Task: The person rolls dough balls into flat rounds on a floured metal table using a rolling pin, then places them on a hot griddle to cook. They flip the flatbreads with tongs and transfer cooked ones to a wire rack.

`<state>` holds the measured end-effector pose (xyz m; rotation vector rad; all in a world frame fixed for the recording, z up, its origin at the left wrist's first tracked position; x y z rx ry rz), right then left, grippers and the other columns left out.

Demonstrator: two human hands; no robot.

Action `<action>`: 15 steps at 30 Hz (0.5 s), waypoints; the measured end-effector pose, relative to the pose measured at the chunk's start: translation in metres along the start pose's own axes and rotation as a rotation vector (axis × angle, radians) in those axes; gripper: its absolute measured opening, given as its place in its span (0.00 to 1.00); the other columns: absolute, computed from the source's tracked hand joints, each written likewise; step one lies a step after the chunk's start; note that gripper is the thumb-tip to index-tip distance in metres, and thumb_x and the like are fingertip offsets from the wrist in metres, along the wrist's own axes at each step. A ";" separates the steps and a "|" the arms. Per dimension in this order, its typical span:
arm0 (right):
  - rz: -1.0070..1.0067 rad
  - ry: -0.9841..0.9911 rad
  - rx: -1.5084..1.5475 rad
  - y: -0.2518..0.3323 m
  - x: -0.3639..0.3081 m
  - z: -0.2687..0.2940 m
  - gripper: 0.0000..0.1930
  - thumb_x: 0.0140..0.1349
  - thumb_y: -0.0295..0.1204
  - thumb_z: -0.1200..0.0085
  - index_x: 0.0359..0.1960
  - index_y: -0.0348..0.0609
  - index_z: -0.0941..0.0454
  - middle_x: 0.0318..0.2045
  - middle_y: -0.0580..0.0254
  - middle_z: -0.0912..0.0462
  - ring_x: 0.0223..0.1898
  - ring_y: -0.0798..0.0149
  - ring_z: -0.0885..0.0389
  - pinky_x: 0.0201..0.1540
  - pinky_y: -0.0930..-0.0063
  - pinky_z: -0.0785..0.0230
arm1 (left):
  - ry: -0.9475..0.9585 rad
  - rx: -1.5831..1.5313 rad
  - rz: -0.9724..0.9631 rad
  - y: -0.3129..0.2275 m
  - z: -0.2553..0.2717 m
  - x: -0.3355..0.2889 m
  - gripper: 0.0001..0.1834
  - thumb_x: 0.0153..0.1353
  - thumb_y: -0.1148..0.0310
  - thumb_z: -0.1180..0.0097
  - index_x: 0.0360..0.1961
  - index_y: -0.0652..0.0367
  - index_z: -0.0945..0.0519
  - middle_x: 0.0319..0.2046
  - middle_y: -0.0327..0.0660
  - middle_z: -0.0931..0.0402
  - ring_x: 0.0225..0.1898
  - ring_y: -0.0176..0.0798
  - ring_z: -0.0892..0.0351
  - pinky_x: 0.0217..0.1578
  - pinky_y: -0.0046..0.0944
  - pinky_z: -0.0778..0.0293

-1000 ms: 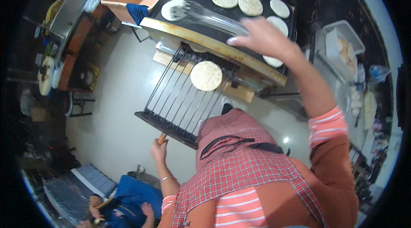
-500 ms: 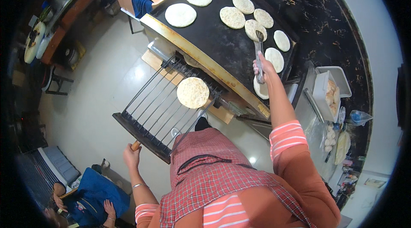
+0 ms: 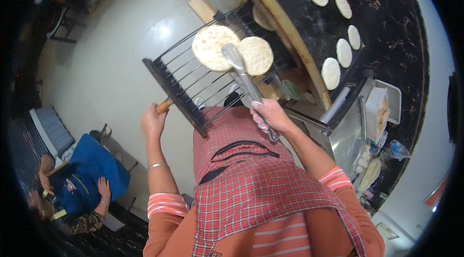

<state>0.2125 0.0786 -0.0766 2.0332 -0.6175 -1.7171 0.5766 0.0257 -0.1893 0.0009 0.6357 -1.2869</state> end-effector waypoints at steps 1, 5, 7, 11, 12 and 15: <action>-0.012 0.023 -0.035 -0.006 0.008 -0.012 0.17 0.71 0.41 0.49 0.29 0.42 0.30 0.15 0.67 0.29 0.10 0.74 0.37 0.13 0.77 0.42 | -0.015 0.022 -0.012 0.000 0.000 0.000 0.20 0.53 0.52 0.32 0.35 0.58 0.22 0.30 0.52 0.19 0.36 0.59 0.20 0.35 0.55 0.26; -0.119 -0.088 -0.194 -0.025 0.018 -0.012 0.16 0.73 0.39 0.54 0.30 0.42 0.30 0.16 0.69 0.31 0.11 0.75 0.37 0.13 0.78 0.46 | -0.075 -0.011 -0.064 -0.001 0.001 -0.002 0.20 0.53 0.51 0.32 0.34 0.57 0.21 0.29 0.51 0.19 0.34 0.59 0.20 0.32 0.55 0.26; -0.113 -0.160 -0.206 -0.029 0.010 0.003 0.17 0.73 0.42 0.53 0.30 0.43 0.30 0.16 0.69 0.30 0.11 0.75 0.38 0.12 0.79 0.45 | -0.114 -0.033 -0.093 -0.002 0.002 -0.003 0.20 0.53 0.52 0.32 0.31 0.58 0.22 0.28 0.50 0.19 0.33 0.58 0.20 0.31 0.54 0.26; -0.110 -0.238 -0.288 -0.033 -0.011 0.028 0.17 0.72 0.42 0.51 0.29 0.44 0.31 0.15 0.70 0.30 0.11 0.75 0.37 0.13 0.78 0.42 | -0.123 -0.054 -0.132 -0.003 0.003 -0.003 0.18 0.52 0.54 0.31 0.28 0.58 0.22 0.26 0.48 0.20 0.32 0.56 0.19 0.30 0.53 0.26; -0.130 -0.229 -0.313 -0.035 -0.014 0.029 0.17 0.72 0.42 0.51 0.29 0.44 0.31 0.15 0.70 0.30 0.11 0.75 0.37 0.13 0.78 0.42 | -0.144 -0.057 -0.155 -0.004 0.004 -0.003 0.18 0.51 0.55 0.31 0.27 0.58 0.22 0.26 0.48 0.20 0.31 0.55 0.20 0.30 0.52 0.26; -0.143 -0.193 -0.299 -0.037 -0.019 0.024 0.16 0.71 0.42 0.51 0.29 0.44 0.31 0.16 0.70 0.30 0.11 0.75 0.36 0.13 0.78 0.42 | -0.160 -0.068 -0.175 -0.005 0.006 -0.003 0.17 0.50 0.57 0.31 0.27 0.58 0.22 0.25 0.48 0.20 0.30 0.55 0.20 0.30 0.52 0.26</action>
Point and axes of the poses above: each hand's wrist, its own x-axis towards the middle knuckle, its own z-axis out of the back of the hand, y = z × x, the point moved 5 cm from there along x, towards the middle knuckle
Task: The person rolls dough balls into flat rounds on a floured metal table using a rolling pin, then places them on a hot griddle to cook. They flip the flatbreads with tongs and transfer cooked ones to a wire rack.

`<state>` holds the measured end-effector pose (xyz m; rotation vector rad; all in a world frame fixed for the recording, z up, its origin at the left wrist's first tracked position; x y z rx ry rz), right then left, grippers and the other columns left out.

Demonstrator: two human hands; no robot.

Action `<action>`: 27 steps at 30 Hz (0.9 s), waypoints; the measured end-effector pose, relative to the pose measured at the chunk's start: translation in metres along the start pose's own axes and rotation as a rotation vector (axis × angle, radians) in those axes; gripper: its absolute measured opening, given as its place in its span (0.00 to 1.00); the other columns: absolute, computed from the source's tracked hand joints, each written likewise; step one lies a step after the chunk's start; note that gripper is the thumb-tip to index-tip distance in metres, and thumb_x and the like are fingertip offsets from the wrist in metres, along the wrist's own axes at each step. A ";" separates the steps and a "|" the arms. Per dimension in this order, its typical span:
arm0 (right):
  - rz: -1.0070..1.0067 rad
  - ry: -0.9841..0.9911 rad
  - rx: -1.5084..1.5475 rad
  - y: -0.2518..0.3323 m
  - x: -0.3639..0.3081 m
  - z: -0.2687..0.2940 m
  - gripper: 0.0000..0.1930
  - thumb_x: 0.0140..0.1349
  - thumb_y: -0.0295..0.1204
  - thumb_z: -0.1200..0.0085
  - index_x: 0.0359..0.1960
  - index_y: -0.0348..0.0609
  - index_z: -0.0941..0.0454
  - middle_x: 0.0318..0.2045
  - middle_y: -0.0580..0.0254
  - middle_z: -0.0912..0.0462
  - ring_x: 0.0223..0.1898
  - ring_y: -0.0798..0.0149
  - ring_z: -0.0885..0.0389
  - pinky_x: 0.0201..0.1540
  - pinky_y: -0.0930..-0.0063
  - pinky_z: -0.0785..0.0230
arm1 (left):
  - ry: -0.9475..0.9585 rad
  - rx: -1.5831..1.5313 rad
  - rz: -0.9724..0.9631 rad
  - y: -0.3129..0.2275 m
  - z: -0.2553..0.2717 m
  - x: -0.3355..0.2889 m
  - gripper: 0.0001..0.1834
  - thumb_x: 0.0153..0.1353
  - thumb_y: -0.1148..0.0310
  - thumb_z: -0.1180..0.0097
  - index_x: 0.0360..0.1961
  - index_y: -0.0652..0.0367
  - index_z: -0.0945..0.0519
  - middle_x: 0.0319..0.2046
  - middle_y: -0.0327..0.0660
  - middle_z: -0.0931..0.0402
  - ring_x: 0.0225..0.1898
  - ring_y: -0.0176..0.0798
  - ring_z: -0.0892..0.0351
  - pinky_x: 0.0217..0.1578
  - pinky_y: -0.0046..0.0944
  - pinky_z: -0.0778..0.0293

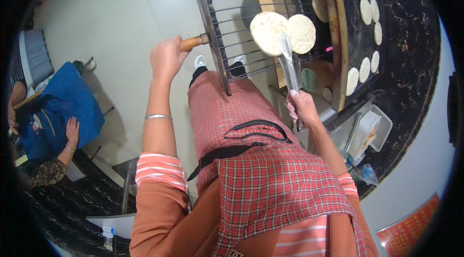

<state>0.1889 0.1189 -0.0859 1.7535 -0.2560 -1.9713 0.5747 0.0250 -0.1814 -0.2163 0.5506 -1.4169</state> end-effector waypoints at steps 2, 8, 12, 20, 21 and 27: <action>0.006 0.037 -0.034 0.001 0.001 -0.009 0.16 0.72 0.41 0.52 0.29 0.45 0.31 0.16 0.69 0.30 0.12 0.75 0.36 0.14 0.78 0.43 | -0.017 -0.003 -0.015 0.000 0.001 0.000 0.16 0.50 0.58 0.30 0.27 0.58 0.22 0.25 0.48 0.20 0.30 0.55 0.20 0.29 0.52 0.27; 0.001 0.006 0.053 -0.008 0.009 -0.003 0.18 0.73 0.43 0.53 0.30 0.43 0.30 0.16 0.69 0.30 0.11 0.75 0.37 0.13 0.78 0.44 | -0.028 0.006 -0.054 -0.002 0.005 0.002 0.16 0.49 0.59 0.29 0.26 0.58 0.22 0.25 0.47 0.20 0.30 0.54 0.20 0.29 0.52 0.27; -0.007 -0.161 0.261 -0.023 -0.006 0.036 0.20 0.73 0.48 0.53 0.30 0.44 0.30 0.15 0.69 0.31 0.09 0.75 0.38 0.11 0.79 0.45 | -0.038 0.020 -0.086 -0.005 0.010 0.002 0.17 0.49 0.59 0.29 0.26 0.59 0.22 0.25 0.49 0.21 0.30 0.57 0.21 0.30 0.53 0.27; 0.031 -0.057 0.517 0.015 0.030 0.003 0.22 0.72 0.51 0.53 0.33 0.43 0.29 0.16 0.70 0.32 0.11 0.74 0.37 0.10 0.79 0.46 | -0.002 0.007 -0.051 -0.006 0.014 0.000 0.19 0.49 0.57 0.28 0.28 0.60 0.22 0.26 0.52 0.21 0.31 0.59 0.21 0.32 0.54 0.27; 0.083 -0.052 0.563 0.027 0.041 -0.004 0.24 0.72 0.53 0.56 0.34 0.43 0.29 0.17 0.70 0.32 0.12 0.75 0.36 0.11 0.79 0.44 | 0.003 0.024 -0.057 -0.005 0.013 0.000 0.19 0.49 0.57 0.28 0.28 0.60 0.22 0.26 0.52 0.21 0.31 0.59 0.21 0.32 0.54 0.27; -0.090 0.209 0.432 0.039 0.009 0.002 0.29 0.72 0.59 0.62 0.36 0.43 0.28 0.17 0.70 0.30 0.11 0.76 0.35 0.10 0.81 0.39 | 0.053 -0.003 0.024 0.007 0.000 0.002 0.19 0.48 0.59 0.28 0.30 0.60 0.23 0.28 0.52 0.21 0.33 0.59 0.21 0.33 0.55 0.27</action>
Point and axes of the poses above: each hand's wrist, its own x-axis towards the middle knuckle, its own z-axis out of the back of the hand, y = z × x, the point moved 5 cm from there along x, towards the middle knuckle
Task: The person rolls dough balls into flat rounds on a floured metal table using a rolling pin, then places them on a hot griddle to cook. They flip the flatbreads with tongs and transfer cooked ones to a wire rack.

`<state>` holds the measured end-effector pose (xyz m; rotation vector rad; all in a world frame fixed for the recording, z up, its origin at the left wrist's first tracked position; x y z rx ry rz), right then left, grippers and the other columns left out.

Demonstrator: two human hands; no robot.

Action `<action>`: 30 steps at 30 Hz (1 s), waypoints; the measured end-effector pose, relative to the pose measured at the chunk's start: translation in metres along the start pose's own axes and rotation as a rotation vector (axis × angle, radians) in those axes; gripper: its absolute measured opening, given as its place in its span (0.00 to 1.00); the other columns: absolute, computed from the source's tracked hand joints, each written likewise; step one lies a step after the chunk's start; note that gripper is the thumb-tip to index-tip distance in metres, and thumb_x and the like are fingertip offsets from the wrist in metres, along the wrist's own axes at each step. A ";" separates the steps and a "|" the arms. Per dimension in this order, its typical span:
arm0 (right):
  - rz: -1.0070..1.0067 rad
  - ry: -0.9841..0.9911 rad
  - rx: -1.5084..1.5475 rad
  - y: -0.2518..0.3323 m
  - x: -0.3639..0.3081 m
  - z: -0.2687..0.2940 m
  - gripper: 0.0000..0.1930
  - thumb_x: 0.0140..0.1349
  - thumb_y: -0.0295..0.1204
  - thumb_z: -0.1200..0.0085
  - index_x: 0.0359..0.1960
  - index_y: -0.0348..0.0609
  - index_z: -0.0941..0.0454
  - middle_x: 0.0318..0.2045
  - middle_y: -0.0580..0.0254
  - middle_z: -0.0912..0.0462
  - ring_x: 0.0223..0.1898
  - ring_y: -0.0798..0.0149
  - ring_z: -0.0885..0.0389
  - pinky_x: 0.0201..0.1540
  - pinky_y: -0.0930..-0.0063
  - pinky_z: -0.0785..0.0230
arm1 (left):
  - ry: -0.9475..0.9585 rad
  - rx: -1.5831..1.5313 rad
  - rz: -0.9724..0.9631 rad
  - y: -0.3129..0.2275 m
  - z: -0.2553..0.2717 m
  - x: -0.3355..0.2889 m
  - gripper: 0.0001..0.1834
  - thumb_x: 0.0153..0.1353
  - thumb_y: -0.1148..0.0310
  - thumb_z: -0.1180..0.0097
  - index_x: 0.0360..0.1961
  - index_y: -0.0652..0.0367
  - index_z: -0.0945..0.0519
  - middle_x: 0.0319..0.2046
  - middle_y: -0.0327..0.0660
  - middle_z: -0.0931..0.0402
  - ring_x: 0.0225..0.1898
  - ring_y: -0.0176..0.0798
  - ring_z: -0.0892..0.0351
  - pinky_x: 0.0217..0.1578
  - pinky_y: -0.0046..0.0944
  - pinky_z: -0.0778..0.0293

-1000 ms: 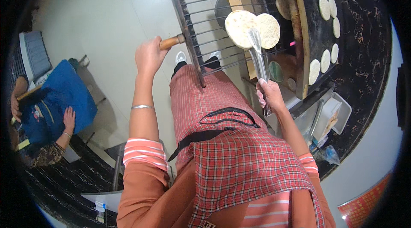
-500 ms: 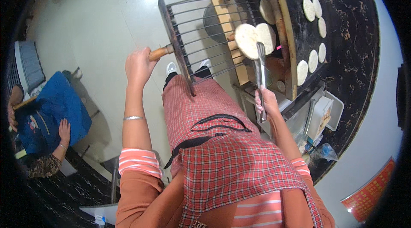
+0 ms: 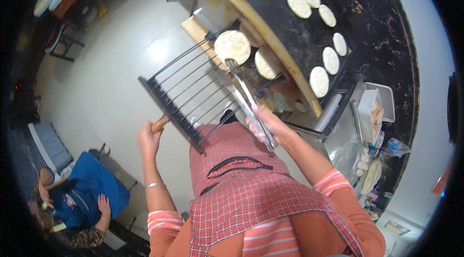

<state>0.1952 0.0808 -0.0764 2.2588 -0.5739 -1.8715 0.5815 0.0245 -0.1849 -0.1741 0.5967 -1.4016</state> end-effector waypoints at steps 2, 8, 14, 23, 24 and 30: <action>0.143 0.060 -0.013 0.020 -0.032 0.023 0.29 0.71 0.60 0.61 0.37 0.43 0.27 0.17 0.69 0.29 0.11 0.76 0.35 0.11 0.82 0.39 | 0.011 0.003 0.040 0.003 -0.003 0.000 0.19 0.47 0.59 0.27 0.31 0.60 0.22 0.29 0.52 0.21 0.35 0.59 0.22 0.34 0.54 0.27; 0.333 -0.478 0.182 0.152 -0.023 0.191 0.32 0.66 0.63 0.54 0.35 0.40 0.27 0.17 0.67 0.29 0.12 0.72 0.33 0.11 0.79 0.39 | 0.012 0.095 0.146 -0.005 0.001 -0.001 0.18 0.46 0.61 0.27 0.30 0.61 0.21 0.29 0.51 0.21 0.36 0.57 0.21 0.35 0.54 0.27; 0.540 -0.595 0.100 0.230 0.051 0.253 0.27 0.65 0.57 0.46 0.31 0.42 0.29 0.16 0.68 0.30 0.13 0.71 0.32 0.14 0.76 0.39 | 0.047 0.085 0.238 -0.010 0.008 -0.003 0.17 0.47 0.62 0.28 0.30 0.61 0.21 0.29 0.52 0.20 0.35 0.58 0.20 0.35 0.53 0.27; 0.555 -0.538 -0.583 0.154 -0.049 0.168 0.20 0.69 0.43 0.50 0.23 0.42 0.29 0.14 0.67 0.28 0.10 0.72 0.32 0.14 0.75 0.41 | 0.079 0.097 0.200 -0.004 0.002 0.000 0.19 0.50 0.57 0.29 0.32 0.61 0.20 0.29 0.54 0.19 0.35 0.60 0.19 0.34 0.54 0.26; 0.562 -0.546 -0.783 0.135 -0.055 0.153 0.19 0.68 0.42 0.48 0.24 0.40 0.28 0.15 0.67 0.26 0.12 0.73 0.30 0.16 0.75 0.40 | 0.075 0.107 0.187 -0.006 0.004 0.000 0.19 0.50 0.57 0.29 0.32 0.60 0.20 0.29 0.54 0.19 0.35 0.60 0.19 0.35 0.54 0.26; 0.533 -0.509 -1.305 0.048 -0.030 0.113 0.27 0.59 0.53 0.39 0.32 0.34 0.23 0.23 0.40 0.19 0.29 0.41 0.18 0.34 0.52 0.27 | 0.128 0.138 0.182 -0.015 0.012 0.002 0.18 0.49 0.58 0.29 0.34 0.59 0.19 0.30 0.53 0.18 0.34 0.59 0.18 0.35 0.53 0.25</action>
Point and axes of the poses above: each hand's wrist, its own x-axis towards the middle knuckle, its own z-axis out of the back of the hand, y = z × x, the point moved 5 cm from there along x, towards the middle knuckle
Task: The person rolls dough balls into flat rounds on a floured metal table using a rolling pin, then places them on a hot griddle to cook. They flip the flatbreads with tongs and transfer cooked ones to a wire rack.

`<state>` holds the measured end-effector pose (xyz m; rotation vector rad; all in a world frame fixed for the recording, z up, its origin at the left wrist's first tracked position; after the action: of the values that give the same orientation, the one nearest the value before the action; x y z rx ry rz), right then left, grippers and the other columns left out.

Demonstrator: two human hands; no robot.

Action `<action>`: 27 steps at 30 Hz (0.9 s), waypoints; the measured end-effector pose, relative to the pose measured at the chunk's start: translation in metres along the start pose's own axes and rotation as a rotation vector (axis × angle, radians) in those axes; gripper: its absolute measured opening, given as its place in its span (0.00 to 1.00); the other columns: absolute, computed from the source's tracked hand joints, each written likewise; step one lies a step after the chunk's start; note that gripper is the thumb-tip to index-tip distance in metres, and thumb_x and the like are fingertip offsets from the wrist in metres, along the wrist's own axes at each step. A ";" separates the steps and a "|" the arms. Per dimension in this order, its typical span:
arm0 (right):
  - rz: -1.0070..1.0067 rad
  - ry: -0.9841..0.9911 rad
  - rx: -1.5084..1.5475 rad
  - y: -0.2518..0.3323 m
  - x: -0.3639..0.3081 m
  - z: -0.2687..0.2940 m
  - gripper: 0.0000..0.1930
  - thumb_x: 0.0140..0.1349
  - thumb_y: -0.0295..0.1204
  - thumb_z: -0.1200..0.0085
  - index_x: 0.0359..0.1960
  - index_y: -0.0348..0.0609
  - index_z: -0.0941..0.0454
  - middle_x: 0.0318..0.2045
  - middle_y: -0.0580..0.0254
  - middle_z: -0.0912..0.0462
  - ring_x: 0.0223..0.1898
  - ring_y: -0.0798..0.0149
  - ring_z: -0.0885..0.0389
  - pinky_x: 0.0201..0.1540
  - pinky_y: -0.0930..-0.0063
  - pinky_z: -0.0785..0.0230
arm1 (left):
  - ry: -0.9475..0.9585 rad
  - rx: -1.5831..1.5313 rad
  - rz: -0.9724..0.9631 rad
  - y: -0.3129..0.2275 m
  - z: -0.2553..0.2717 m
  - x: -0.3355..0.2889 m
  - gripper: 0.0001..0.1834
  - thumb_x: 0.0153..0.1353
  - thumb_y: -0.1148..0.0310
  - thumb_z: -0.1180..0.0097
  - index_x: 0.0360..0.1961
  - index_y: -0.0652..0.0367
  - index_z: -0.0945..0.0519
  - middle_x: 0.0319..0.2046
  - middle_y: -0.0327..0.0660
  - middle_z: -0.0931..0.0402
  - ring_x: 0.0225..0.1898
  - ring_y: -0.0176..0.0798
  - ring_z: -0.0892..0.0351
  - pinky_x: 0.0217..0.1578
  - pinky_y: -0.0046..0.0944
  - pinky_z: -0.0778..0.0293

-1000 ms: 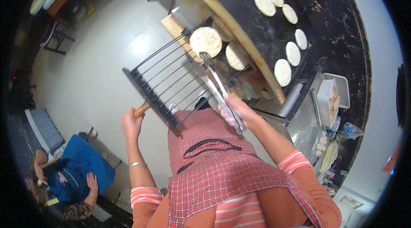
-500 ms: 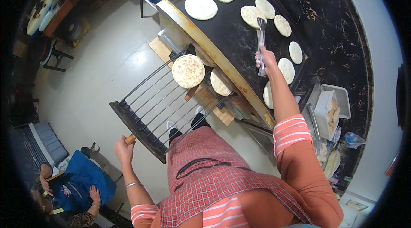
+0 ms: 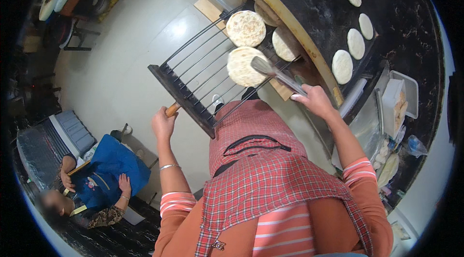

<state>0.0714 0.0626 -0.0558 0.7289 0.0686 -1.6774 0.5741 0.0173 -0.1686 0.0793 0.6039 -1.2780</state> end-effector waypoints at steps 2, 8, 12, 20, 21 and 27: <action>-0.127 -0.040 -0.159 -0.007 -0.007 -0.002 0.30 0.56 0.55 0.38 0.34 0.33 0.23 0.26 0.38 0.18 0.32 0.37 0.17 0.37 0.49 0.26 | -0.006 -0.028 -0.007 -0.001 0.002 0.000 0.18 0.49 0.58 0.29 0.33 0.60 0.19 0.29 0.53 0.18 0.34 0.59 0.18 0.35 0.53 0.25; 0.044 -0.121 -0.179 0.045 -0.020 -0.023 0.35 0.55 0.63 0.42 0.39 0.38 0.26 0.26 0.43 0.17 0.31 0.42 0.15 0.32 0.52 0.23 | -0.016 -0.060 -0.013 0.005 -0.005 0.003 0.19 0.48 0.59 0.28 0.31 0.61 0.21 0.29 0.53 0.19 0.34 0.59 0.19 0.34 0.53 0.26; 0.108 -0.020 -0.179 0.049 -0.012 -0.054 0.34 0.55 0.63 0.42 0.38 0.39 0.26 0.26 0.41 0.17 0.32 0.40 0.16 0.36 0.51 0.24 | -0.019 -0.047 -0.040 0.009 -0.007 0.004 0.20 0.48 0.59 0.28 0.31 0.62 0.22 0.28 0.54 0.20 0.33 0.61 0.20 0.33 0.53 0.27; -0.466 -0.306 0.923 -0.095 -0.014 0.053 0.26 0.66 0.56 0.49 0.34 0.40 0.26 0.18 0.61 0.26 0.14 0.69 0.28 0.16 0.68 0.35 | -0.038 -0.089 -0.030 0.006 -0.009 0.001 0.17 0.50 0.65 0.30 0.30 0.66 0.24 0.24 0.54 0.24 0.26 0.53 0.27 0.32 0.47 0.29; -0.511 -0.308 1.288 -0.105 -0.002 0.062 0.29 0.67 0.60 0.52 0.37 0.41 0.28 0.15 0.71 0.33 0.09 0.75 0.37 0.11 0.78 0.43 | -0.040 -0.093 0.009 0.005 -0.009 0.001 0.18 0.49 0.65 0.29 0.30 0.65 0.24 0.24 0.53 0.23 0.26 0.51 0.26 0.32 0.47 0.29; -0.542 -0.448 1.439 -0.173 0.139 0.140 0.34 0.62 0.66 0.51 0.34 0.40 0.29 0.16 0.67 0.31 0.12 0.71 0.34 0.14 0.77 0.38 | -0.024 -0.154 0.005 -0.038 -0.017 0.000 0.21 0.46 0.60 0.26 0.32 0.62 0.23 0.26 0.53 0.20 0.30 0.58 0.20 0.33 0.50 0.27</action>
<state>-0.1516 -0.0735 -0.0719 1.4005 -1.5032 -2.2425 0.5330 0.0120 -0.1729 -0.0621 0.6788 -1.2223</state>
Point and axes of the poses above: each hand's wrist, its own x-axis towards the middle knuckle, its own z-axis out of the back of the hand, y = z × x, the point moved 5 cm from there along x, towards the middle knuckle
